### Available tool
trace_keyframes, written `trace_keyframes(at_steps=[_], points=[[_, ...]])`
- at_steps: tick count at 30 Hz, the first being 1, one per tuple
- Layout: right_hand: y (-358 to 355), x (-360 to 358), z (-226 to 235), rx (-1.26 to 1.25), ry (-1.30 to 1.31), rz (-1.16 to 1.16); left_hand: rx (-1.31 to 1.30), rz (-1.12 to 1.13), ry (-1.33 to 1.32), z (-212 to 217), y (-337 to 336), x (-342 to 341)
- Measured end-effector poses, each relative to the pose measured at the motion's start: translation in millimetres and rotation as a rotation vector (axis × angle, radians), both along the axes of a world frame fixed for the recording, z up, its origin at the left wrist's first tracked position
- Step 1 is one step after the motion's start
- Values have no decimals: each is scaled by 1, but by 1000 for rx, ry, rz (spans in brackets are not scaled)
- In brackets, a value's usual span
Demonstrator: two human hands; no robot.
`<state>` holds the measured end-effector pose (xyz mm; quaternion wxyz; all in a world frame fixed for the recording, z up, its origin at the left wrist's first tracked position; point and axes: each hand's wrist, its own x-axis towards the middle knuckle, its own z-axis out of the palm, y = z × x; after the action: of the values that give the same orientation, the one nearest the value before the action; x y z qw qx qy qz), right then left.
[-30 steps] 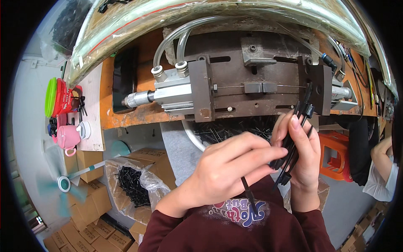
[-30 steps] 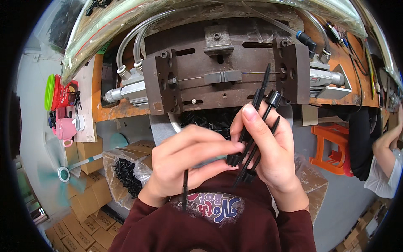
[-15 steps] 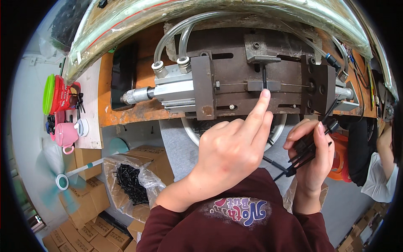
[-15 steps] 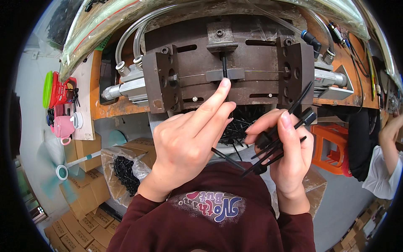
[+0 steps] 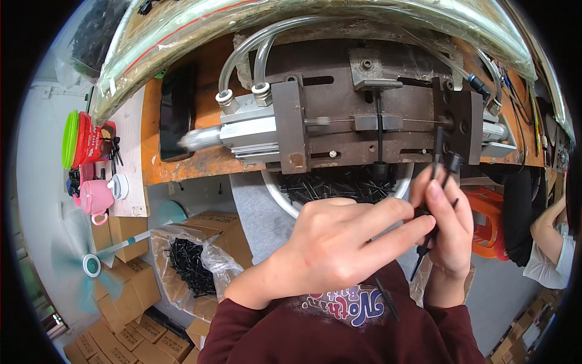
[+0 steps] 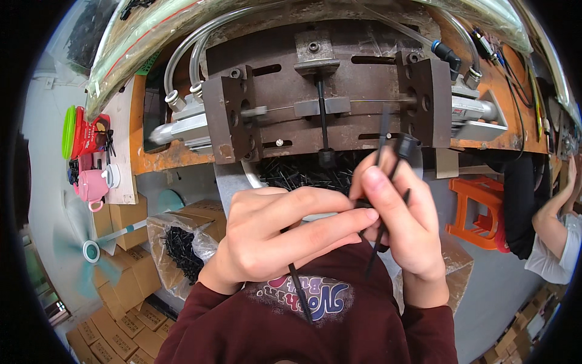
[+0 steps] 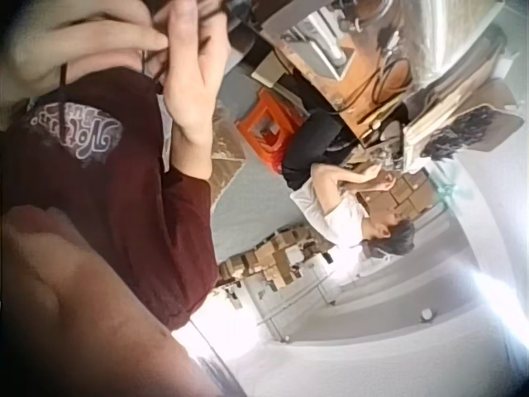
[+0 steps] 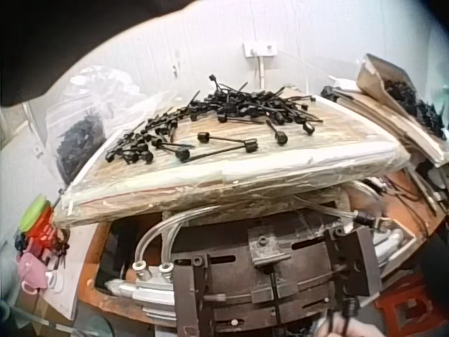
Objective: The recorder is seen assembling small black electronic components using a specialized pneumatic machine and placing finished items into a container.
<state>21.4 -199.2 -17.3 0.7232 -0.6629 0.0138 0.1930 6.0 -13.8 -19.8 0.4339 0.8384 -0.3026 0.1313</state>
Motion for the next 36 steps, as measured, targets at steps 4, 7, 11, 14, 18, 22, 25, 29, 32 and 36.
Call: trace_keyframes(at_steps=[4,7,11,14,18,22,25,29,32,36], points=[[-1,4,2,66,33,116,-60,-2,79,6,4,-1],[-2,3,1,62,57,155,-80,46,17,0,1,-3],[-3,5,-1,39,84,134,4,74,-88,-2,2,-5],[-4,8,-5,67,19,-31,104,191,-149,-2,4,-5],[-13,5,-8,84,-78,-123,286,322,-170,-12,4,7],[-16,3,-5,152,-106,-153,340,360,-222,-20,-2,15],[-18,-1,2,138,-117,-221,355,348,-203,-19,-2,19],[-24,-3,3,25,-232,-245,303,369,-165,-22,-4,18],[-18,-5,5,-48,-334,-301,279,381,-147,-22,-5,19],[-13,-11,9,-158,-510,-367,276,375,-127,-21,-4,19]])
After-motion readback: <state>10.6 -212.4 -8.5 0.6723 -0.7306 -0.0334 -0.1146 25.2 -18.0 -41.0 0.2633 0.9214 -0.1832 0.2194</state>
